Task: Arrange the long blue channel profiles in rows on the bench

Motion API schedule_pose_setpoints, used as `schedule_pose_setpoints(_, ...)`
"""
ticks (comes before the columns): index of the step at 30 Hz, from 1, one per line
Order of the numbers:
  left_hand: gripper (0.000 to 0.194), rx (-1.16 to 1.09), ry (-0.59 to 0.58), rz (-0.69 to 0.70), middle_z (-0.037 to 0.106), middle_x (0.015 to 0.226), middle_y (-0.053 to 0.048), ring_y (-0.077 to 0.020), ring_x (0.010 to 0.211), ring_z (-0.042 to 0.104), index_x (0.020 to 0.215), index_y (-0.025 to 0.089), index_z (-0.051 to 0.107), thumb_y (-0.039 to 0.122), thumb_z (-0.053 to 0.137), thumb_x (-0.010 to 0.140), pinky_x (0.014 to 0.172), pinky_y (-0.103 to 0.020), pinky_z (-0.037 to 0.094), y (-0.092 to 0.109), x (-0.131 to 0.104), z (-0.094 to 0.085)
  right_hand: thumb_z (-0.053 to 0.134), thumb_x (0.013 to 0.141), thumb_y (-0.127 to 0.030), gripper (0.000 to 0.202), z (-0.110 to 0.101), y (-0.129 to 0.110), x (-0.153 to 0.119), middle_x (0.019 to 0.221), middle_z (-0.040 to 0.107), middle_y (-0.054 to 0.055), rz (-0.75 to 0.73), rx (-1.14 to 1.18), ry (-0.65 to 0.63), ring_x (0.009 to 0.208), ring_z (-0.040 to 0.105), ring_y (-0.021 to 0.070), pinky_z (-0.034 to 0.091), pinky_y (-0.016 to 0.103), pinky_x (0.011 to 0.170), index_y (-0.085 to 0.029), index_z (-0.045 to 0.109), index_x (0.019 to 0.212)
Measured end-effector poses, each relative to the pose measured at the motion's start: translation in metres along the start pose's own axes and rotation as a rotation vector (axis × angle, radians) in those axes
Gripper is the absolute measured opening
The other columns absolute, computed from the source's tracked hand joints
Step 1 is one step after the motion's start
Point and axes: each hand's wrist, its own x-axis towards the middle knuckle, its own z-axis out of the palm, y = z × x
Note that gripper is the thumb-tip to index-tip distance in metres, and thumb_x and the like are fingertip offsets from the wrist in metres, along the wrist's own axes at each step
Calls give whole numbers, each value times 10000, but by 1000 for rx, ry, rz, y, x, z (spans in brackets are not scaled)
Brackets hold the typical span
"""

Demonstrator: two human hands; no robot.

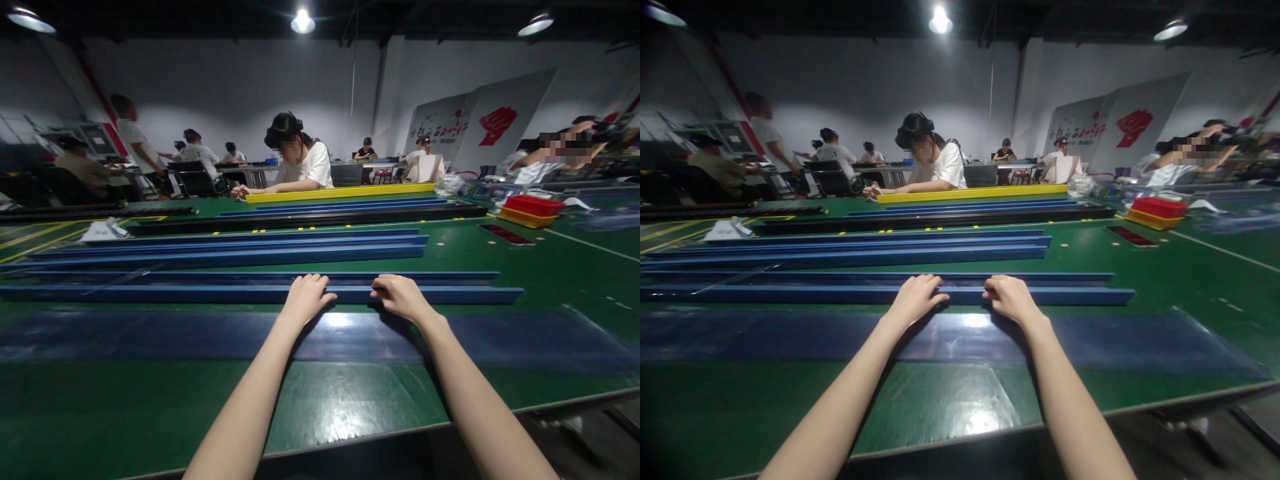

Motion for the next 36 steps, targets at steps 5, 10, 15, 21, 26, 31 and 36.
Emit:
schedule_pose_setpoints(5,280,-4,-7,-2,630,965,-44,-206,929,561,923,195,560,450,493,829,754,-297,379,-2,0,0,488,795,-271,160,-7,12,-7,840,667,24,105,-42,-45,782,585,162,286,225,564,-213,637,789)
schedule_pose_setpoints(10,265,-4,-17,17,628,965,-53,-210,945,554,917,188,566,430,503,829,764,-304,379,-2,0,2,487,789,-270,157,-9,14,-9,830,666,25,140,-45,-33,782,584,169,277,228,548,-210,630,770)
schedule_pose_setpoints(15,235,14,-30,24,622,948,-57,-217,935,550,902,186,567,403,515,826,757,-312,375,0,-1,0,504,772,-271,140,-9,12,-9,811,661,36,133,-34,-29,764,579,175,292,236,555,-205,627,764)
schedule_pose_setpoints(21,223,11,-28,25,618,943,-61,-218,935,545,883,184,573,391,508,832,761,-318,375,1,-1,0,438,817,-277,211,-11,11,-10,900,666,36,126,-4,-26,840,578,180,334,240,611,-210,638,816)
schedule_pose_setpoints(26,233,15,-31,29,614,951,-60,-212,939,542,884,182,578,398,505,833,763,-314,381,0,-1,1,406,848,-346,267,-9,9,-9,874,660,37,121,4,-26,830,581,176,344,239,622,-207,629,803)
schedule_pose_setpoints(31,238,19,-24,30,618,953,-57,-215,939,545,885,177,578,398,506,833,764,-315,382,1,-1,1,431,848,-414,279,-1,1,-6,886,643,47,54,30,29,835,573,173,363,243,660,-191,597,868)
schedule_pose_setpoints(36,236,5,-20,30,616,948,-62,-220,937,545,888,180,579,397,501,835,768,-323,380,1,-1,1,445,852,-381,230,4,-6,-2,885,619,55,-18,50,43,835,553,169,366,240,658,-190,572,868)
